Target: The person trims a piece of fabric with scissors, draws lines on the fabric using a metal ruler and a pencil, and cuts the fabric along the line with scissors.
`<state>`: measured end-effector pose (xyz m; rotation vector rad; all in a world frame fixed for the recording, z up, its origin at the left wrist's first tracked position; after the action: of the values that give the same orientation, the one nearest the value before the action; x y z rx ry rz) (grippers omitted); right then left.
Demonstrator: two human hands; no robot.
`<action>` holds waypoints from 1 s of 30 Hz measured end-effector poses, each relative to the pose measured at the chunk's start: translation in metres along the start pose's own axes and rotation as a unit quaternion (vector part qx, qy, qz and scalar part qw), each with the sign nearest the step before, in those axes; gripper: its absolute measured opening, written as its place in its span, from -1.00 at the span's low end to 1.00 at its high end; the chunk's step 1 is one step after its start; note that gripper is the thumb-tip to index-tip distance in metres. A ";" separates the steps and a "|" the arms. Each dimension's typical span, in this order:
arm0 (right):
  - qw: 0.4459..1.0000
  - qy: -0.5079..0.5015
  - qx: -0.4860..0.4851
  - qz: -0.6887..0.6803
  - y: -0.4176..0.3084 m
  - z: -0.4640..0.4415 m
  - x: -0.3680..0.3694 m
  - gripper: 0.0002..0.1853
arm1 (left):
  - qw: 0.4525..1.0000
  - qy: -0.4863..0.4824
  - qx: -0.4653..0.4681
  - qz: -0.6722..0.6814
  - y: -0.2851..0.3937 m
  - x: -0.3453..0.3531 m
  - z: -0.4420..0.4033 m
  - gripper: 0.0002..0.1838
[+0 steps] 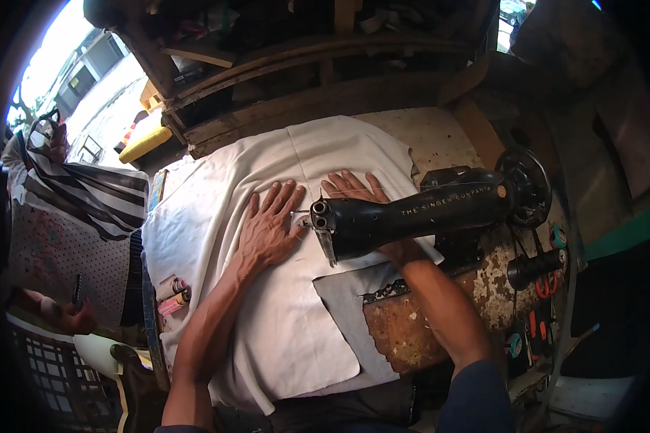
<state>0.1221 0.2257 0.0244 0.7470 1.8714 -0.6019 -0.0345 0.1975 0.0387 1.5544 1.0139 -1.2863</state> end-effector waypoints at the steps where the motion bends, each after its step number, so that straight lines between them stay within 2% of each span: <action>1: 1.000 0.000 -0.002 0.001 0.000 -0.001 0.001 -0.26 | 1.000 0.008 0.000 0.008 -0.001 -0.001 0.000 -0.25; 6: 0.999 -0.033 0.017 -0.032 0.006 -0.012 0.005 -0.29 | 0.999 0.030 0.004 0.013 -0.005 -0.006 -0.007 -0.26; 8: 0.999 -0.027 0.014 -0.034 0.005 -0.014 0.004 -0.29 | 1.000 0.006 -0.006 0.004 -0.007 -0.003 -0.009 -0.27; 16: 0.997 -0.043 0.020 -0.060 0.001 -0.025 -0.006 -0.31 | 1.000 0.009 -0.001 0.005 -0.013 -0.005 -0.017 -0.27; 18: 0.997 -0.056 0.036 -0.033 0.001 -0.027 -0.006 -0.34 | 1.000 0.013 -0.002 0.004 -0.016 -0.005 -0.019 -0.27; 22: 0.996 0.021 -0.003 -0.082 0.008 -0.025 -0.010 -0.39 | 1.000 0.014 -0.008 0.016 -0.015 -0.008 -0.021 -0.27; 24: 0.970 0.048 0.095 -0.217 0.018 -0.025 -0.027 -0.43 | 1.000 0.015 -0.009 0.017 -0.016 -0.007 -0.021 -0.28; 25: 0.971 0.052 0.092 -0.213 0.014 -0.019 -0.041 -0.43 | 0.999 0.019 -0.017 0.022 -0.018 -0.008 -0.021 -0.28; 26: 0.919 0.017 0.150 -0.365 0.019 -0.004 -0.041 -0.47 | 0.999 0.027 -0.018 0.022 -0.018 -0.011 -0.020 -0.28; 27: 0.838 -0.020 0.204 -0.506 0.018 0.013 -0.034 -0.51 | 0.999 0.028 -0.024 0.025 -0.018 -0.012 -0.020 -0.28; 28: 0.841 -0.018 0.199 -0.503 0.014 0.027 -0.029 -0.51 | 0.999 0.029 -0.030 0.029 -0.017 -0.012 -0.018 -0.28; 29: 0.917 0.057 0.152 -0.364 0.011 0.038 -0.038 -0.56 | 0.998 0.053 -0.035 0.025 -0.016 -0.014 -0.016 -0.31; 30: 0.961 0.133 0.105 -0.218 -0.009 0.035 -0.070 -0.60 | 0.995 0.093 -0.023 0.029 -0.010 -0.022 -0.013 -0.37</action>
<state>0.1596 0.1793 0.0759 0.5682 2.2689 -1.0335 -0.0434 0.2117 0.0607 1.6804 1.0989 -1.0867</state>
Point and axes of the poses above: each hand's wrist, its own z-axis away from the middle knuckle, its own x-axis out of the palm, y = z × x, the point moved 10 cm from there along -z, towards the middle knuckle, and after that the axes turned 1 degree about x, right-handed, at the moved point
